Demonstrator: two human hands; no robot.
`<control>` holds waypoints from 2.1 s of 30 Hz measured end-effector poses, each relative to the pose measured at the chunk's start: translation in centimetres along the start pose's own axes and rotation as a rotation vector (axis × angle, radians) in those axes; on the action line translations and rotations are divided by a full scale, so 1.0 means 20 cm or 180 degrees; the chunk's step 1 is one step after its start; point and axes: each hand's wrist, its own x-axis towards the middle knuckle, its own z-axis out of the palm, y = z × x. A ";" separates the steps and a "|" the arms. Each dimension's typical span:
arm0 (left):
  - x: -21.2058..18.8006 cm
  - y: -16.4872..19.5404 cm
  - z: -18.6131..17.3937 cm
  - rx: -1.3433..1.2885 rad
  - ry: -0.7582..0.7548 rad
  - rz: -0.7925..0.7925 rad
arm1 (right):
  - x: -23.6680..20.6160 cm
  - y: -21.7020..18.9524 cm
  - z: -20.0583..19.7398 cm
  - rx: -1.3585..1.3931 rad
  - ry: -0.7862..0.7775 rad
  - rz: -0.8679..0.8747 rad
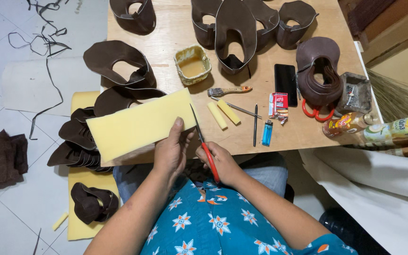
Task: The person assembles brown shoe-like components by folding and pressing edges together, then uses scissors to trim a yellow foam sheet into strips. The person handles multiple shoe parts and foam pieces on a wooden table.
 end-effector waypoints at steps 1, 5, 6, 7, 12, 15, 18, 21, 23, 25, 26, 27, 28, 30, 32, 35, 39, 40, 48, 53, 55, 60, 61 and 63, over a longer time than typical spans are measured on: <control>0.00 0.00 0.00 -0.0010 0.0030 -0.0023 | 0.00 -0.01 0.00 -0.0073 0.0096 0.0118; 0.00 0.01 0.00 -0.0014 0.0127 -0.0087 | -0.03 -0.04 0.02 0.0453 0.0197 0.0351; 0.00 0.01 0.00 -0.0007 0.0151 -0.0103 | -0.03 -0.04 0.02 0.0340 0.0243 0.0357; 0.00 0.01 0.00 -0.0100 0.0114 -0.0111 | -0.04 -0.04 0.02 0.0227 0.0290 0.0356; 0.02 0.03 -0.03 -0.0379 0.0071 -0.0024 | -0.03 -0.04 0.02 0.0146 0.0345 0.0426; 0.03 0.02 -0.04 0.0022 0.0225 -0.0111 | -0.01 -0.03 0.02 0.0210 0.0339 0.0501; 0.03 -0.01 -0.05 0.0103 0.0140 -0.0053 | 0.00 0.00 0.02 0.0144 0.0377 0.0493; 0.02 -0.04 -0.04 0.0260 0.0247 -0.0154 | 0.01 0.03 0.01 0.0197 0.0416 0.0483; 0.00 -0.05 -0.04 0.0378 0.0131 -0.0134 | 0.02 0.06 0.00 0.0383 0.0406 0.0349; -0.02 -0.06 -0.03 0.0463 0.0073 -0.0161 | 0.04 0.08 -0.01 0.0098 0.0497 0.0232; -0.03 -0.06 -0.03 0.0493 0.0072 -0.0190 | 0.05 0.09 -0.01 -0.0042 0.0543 0.0169; -0.04 -0.06 -0.03 0.0523 0.0072 -0.0218 | 0.05 0.10 -0.02 -0.0034 0.0549 0.0198; -0.04 -0.06 -0.03 0.0509 0.0093 -0.0230 | 0.05 0.10 -0.02 -0.0025 0.0554 0.0223; -0.05 -0.06 -0.02 0.0482 0.0139 -0.0267 | 0.05 0.10 -0.02 0.0144 0.0540 0.0279; -0.05 -0.06 -0.02 0.0434 0.0140 -0.0296 | 0.04 0.09 -0.01 0.0462 0.0496 0.0322; -0.04 -0.06 -0.02 0.0400 0.0172 -0.0341 | 0.02 0.06 -0.01 0.0357 0.0585 0.0462; -0.03 -0.06 -0.02 0.0400 0.0203 -0.0387 | 0.01 0.03 -0.01 0.0327 0.0588 0.0481; -0.03 -0.07 -0.02 0.0392 0.0214 -0.0388 | 0.01 0.03 -0.01 0.0330 0.0594 0.0510; 0.03 -0.02 -0.04 0.0000 0.0119 0.0043 | 0.02 0.05 -0.01 0.0286 0.0111 0.0182; 0.05 0.02 -0.01 0.0003 0.0084 0.0189 | 0.01 0.04 0.00 0.0025 -0.0289 -0.0077; 0.04 0.02 0.00 0.0055 0.0062 0.0203 | 0.00 0.03 0.01 -0.0102 -0.0199 -0.0032; 0.02 0.01 0.00 0.0116 -0.0041 0.0275 | 0.00 0.00 0.00 -0.0085 -0.0215 -0.0171; 0.02 0.00 0.00 0.0107 -0.0045 0.0268 | 0.00 -0.01 0.00 -0.0080 -0.0167 -0.0112; 0.02 -0.01 0.00 0.0088 -0.0055 0.0246 | 0.00 -0.01 0.00 -0.0077 -0.0112 -0.0068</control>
